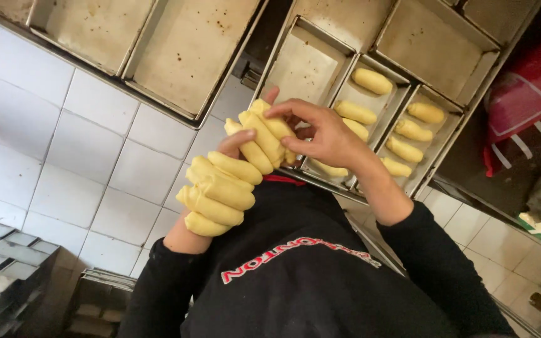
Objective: Shaping pieces of dough into rolls and placing them into baking trays
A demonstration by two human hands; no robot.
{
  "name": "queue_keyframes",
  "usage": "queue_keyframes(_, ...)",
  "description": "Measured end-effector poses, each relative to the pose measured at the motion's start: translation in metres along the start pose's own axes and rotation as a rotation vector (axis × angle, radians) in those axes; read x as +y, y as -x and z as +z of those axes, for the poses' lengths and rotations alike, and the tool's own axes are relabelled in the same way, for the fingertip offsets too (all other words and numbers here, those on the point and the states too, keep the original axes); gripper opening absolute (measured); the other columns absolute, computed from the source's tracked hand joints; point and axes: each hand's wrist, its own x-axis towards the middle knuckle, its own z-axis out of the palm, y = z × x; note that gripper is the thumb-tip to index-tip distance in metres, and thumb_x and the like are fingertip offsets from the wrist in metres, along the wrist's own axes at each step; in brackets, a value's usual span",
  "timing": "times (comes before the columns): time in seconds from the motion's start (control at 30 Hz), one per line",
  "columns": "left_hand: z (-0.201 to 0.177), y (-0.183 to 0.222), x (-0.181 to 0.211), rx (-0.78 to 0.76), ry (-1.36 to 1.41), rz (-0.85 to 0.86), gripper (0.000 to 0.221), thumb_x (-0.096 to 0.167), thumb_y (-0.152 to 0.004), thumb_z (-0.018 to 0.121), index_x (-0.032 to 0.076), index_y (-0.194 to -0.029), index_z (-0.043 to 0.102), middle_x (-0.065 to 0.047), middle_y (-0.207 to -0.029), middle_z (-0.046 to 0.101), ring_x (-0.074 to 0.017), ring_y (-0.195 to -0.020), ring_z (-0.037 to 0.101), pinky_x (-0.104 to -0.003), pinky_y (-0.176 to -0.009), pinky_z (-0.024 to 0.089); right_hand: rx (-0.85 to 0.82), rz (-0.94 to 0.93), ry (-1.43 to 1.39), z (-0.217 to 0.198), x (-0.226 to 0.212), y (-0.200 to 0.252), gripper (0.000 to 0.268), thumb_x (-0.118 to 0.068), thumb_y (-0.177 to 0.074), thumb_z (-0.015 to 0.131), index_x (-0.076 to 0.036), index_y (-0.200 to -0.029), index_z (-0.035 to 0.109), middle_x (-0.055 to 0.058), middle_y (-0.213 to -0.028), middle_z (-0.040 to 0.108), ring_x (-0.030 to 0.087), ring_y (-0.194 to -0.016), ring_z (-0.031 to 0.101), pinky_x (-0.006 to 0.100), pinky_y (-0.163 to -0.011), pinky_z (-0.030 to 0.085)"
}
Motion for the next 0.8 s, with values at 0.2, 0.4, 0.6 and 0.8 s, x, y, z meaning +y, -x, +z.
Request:
queue_keyframes(0.2,0.015,0.044,0.04,0.117,-0.23,-0.19,0.08,0.02,-0.089,0.058,0.018,-0.163,0.027,-0.021,-0.16,0.042,-0.0458,-0.142,0.046,-0.063,-0.104,0.051,0.054,0.097,0.149,-0.024,-0.005,0.005,0.043,-0.001,-0.085,0.066,-0.003,-0.128,0.067,0.014,-0.103,0.06,0.021,-0.085,0.059,0.032,-0.067,0.06)
queue_keyframes(0.4,-0.005,0.056,0.044,0.09,-0.258,-0.206,0.073,0.043,-0.1,0.051,0.015,-0.162,0.026,-0.025,-0.165,0.03,-0.0499,-0.147,0.035,-0.07,-0.105,0.044,0.013,0.168,0.165,-0.001,0.052,-0.004,0.033,0.002,-0.082,0.057,-0.008,-0.112,0.068,0.009,-0.098,0.064,0.02,-0.086,0.063,0.033,-0.069,0.058)
queue_keyframes(0.6,-0.016,0.048,0.039,0.03,-0.136,-0.236,0.077,0.054,-0.101,0.046,0.014,-0.163,0.026,-0.023,-0.166,0.03,-0.0499,-0.148,0.032,-0.073,-0.107,0.04,0.143,-0.048,0.696,0.021,0.12,-0.002,0.054,-0.019,-0.077,0.078,-0.023,-0.129,0.065,0.005,-0.115,0.058,0.029,-0.096,0.059,0.044,-0.084,0.055)
queue_keyframes(0.8,-0.028,0.04,0.045,-0.04,-0.042,-0.248,0.084,0.061,-0.098,0.047,0.012,-0.163,0.027,-0.021,-0.167,0.028,-0.0429,-0.152,0.029,-0.071,-0.112,0.036,0.113,0.153,0.626,0.004,0.122,-0.016,0.078,-0.033,-0.083,0.084,-0.025,-0.15,0.045,0.014,-0.115,0.058,0.04,-0.102,0.062,0.052,-0.09,0.051)
